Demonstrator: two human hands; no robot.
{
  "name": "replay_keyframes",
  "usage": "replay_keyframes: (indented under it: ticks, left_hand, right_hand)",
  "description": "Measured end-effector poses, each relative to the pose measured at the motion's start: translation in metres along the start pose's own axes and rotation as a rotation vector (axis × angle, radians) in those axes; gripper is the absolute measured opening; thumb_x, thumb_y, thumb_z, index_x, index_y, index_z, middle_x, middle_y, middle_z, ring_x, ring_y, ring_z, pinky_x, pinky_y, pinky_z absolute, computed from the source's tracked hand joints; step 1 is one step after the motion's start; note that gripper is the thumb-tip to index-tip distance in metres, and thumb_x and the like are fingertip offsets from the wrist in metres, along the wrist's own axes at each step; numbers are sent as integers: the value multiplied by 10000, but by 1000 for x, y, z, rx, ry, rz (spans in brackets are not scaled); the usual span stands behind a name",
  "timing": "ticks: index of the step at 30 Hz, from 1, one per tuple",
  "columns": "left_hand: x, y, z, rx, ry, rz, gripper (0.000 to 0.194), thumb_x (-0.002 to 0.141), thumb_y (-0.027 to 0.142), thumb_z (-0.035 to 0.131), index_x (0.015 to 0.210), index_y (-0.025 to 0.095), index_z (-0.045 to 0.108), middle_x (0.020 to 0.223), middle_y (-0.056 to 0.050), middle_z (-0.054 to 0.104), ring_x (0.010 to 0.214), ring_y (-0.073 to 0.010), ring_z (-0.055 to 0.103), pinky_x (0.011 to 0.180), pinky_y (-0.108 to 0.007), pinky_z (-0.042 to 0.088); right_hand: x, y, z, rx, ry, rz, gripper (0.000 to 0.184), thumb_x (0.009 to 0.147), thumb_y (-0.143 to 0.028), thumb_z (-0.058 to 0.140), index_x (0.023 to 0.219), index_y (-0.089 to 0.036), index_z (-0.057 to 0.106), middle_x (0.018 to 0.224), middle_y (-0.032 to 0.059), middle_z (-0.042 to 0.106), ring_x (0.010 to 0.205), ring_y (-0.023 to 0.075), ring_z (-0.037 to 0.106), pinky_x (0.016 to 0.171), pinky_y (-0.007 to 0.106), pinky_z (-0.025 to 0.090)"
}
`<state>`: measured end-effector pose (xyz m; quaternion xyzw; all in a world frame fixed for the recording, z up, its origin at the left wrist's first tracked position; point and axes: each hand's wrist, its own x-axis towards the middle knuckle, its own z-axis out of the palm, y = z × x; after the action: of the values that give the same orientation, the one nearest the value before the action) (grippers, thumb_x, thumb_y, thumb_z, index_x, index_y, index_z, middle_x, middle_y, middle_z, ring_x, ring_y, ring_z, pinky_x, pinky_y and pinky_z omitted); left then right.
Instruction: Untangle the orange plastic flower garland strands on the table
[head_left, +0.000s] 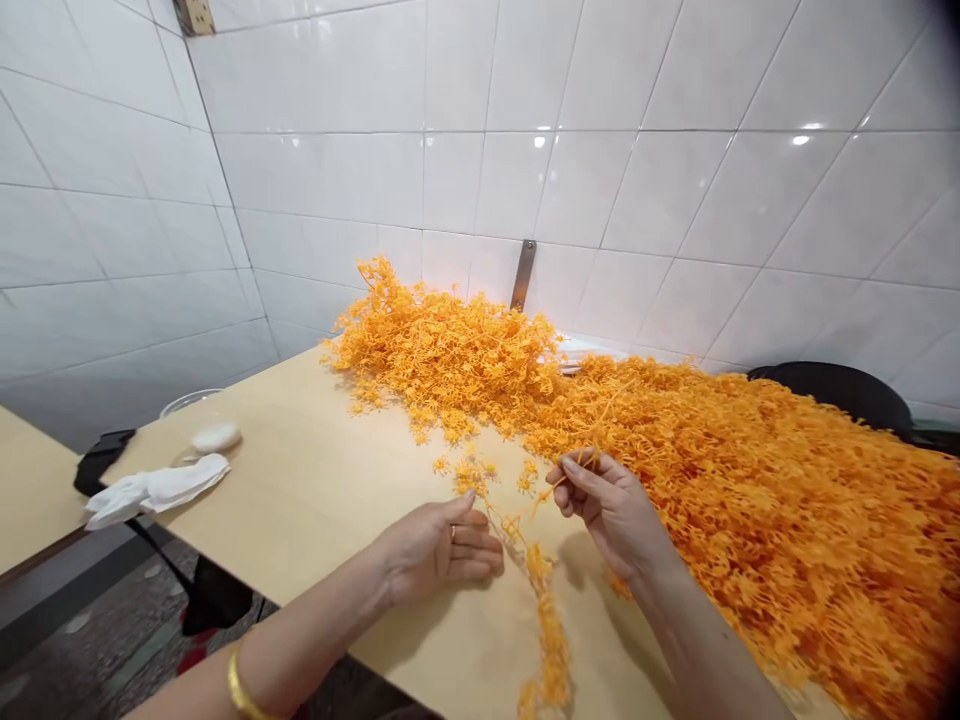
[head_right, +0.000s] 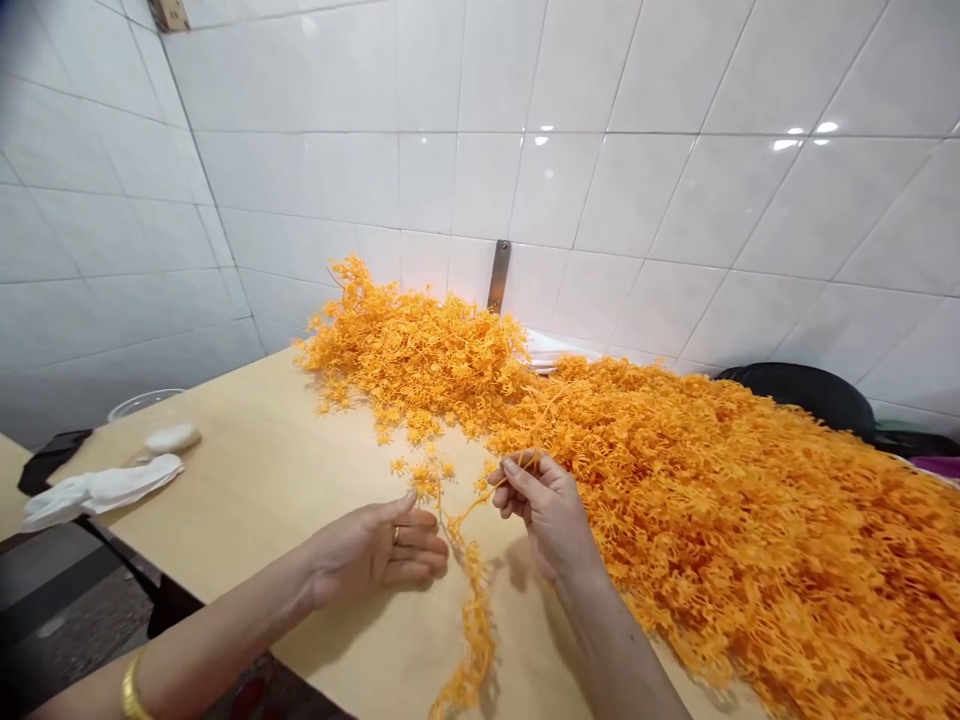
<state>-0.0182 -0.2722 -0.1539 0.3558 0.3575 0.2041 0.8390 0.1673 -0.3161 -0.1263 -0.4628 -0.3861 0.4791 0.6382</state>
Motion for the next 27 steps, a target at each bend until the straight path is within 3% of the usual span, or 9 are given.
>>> replay_keyframes:
  ticks: [4, 8, 11, 14, 16, 19, 21, 23, 27]
  left_hand:
    - [28, 10, 15, -305, 55, -22, 164, 791, 264, 436, 725, 118, 473, 723, -92, 589, 655, -147, 590, 679, -279, 460]
    - [44, 30, 24, -333, 51, 206, 105, 782, 137, 433, 677, 143, 428, 519, 3, 495, 531, -105, 543, 610, -249, 456]
    - [49, 43, 29, -190, 5, 374, 128, 746, 148, 505, 672, 159, 401, 483, 39, 452, 431, -76, 468, 478, -209, 399]
    - [56, 50, 36, -52, -30, 455, 180, 709, 214, 570, 678, 162, 401, 474, 57, 422, 376, -47, 385, 410, -182, 317]
    - [63, 49, 38, -19, -50, 486, 224, 685, 254, 599, 679, 169, 391, 453, 79, 373, 353, -30, 317, 392, -175, 276]
    - [76, 43, 38, -44, -50, 474, 268, 654, 275, 624, 702, 185, 377, 430, 103, 313, 341, -21, 250, 385, -171, 241]
    - [83, 38, 37, -80, -38, 448, 291, 627, 264, 643, 729, 191, 380, 431, 106, 319, 343, -22, 246, 389, -172, 241]
    - [88, 34, 35, -117, -37, 430, 317, 602, 246, 658, 747, 195, 381, 437, 106, 337, 348, -24, 258, 398, -174, 254]
    - [89, 31, 33, -141, -97, 418, 320, 602, 238, 656, 764, 197, 384, 447, 99, 361, 362, -32, 298, 414, -181, 281]
  right_hand:
    - [-7, -7, 9, 50, -99, 43, 197, 698, -314, 601, 734, -155, 490, 681, 6, 584, 490, 60, 478, 451, 185, 340]
    - [-3, -4, 3, -87, -16, 115, 281, 702, -368, 580, 852, -174, 443, 647, -6, 567, 441, 57, 465, 404, 169, 314]
    - [3, 2, -6, -471, 123, 202, 445, 714, -475, 511, 1016, -184, 364, 567, -15, 543, 372, 92, 459, 344, 182, 286]
    - [6, 2, -14, -907, 160, 236, 647, 731, -554, 414, 1197, -135, 255, 505, -11, 524, 332, 132, 455, 332, 225, 307]
    - [5, -5, -18, -1140, 178, 191, 643, 751, -544, 375, 1200, -88, 309, 513, 21, 537, 399, 159, 501, 395, 252, 350]
    - [3, -21, -22, -1402, 292, 4, 464, 782, -478, 353, 998, -104, 520, 606, 86, 572, 614, 209, 554, 525, 277, 367]
    - [2, -30, -24, -1416, 356, -140, 392, 804, -451, 324, 849, -153, 574, 613, 73, 566, 623, 195, 534, 547, 273, 349]
    - [5, -32, -24, -1290, 370, -238, 370, 809, -458, 328, 816, -182, 574, 566, 30, 534, 524, 151, 480, 512, 258, 327]
    - [20, -9, -20, -863, 244, -180, 432, 709, -498, 502, 973, -157, 517, 635, 6, 519, 512, 121, 442, 477, 235, 335]
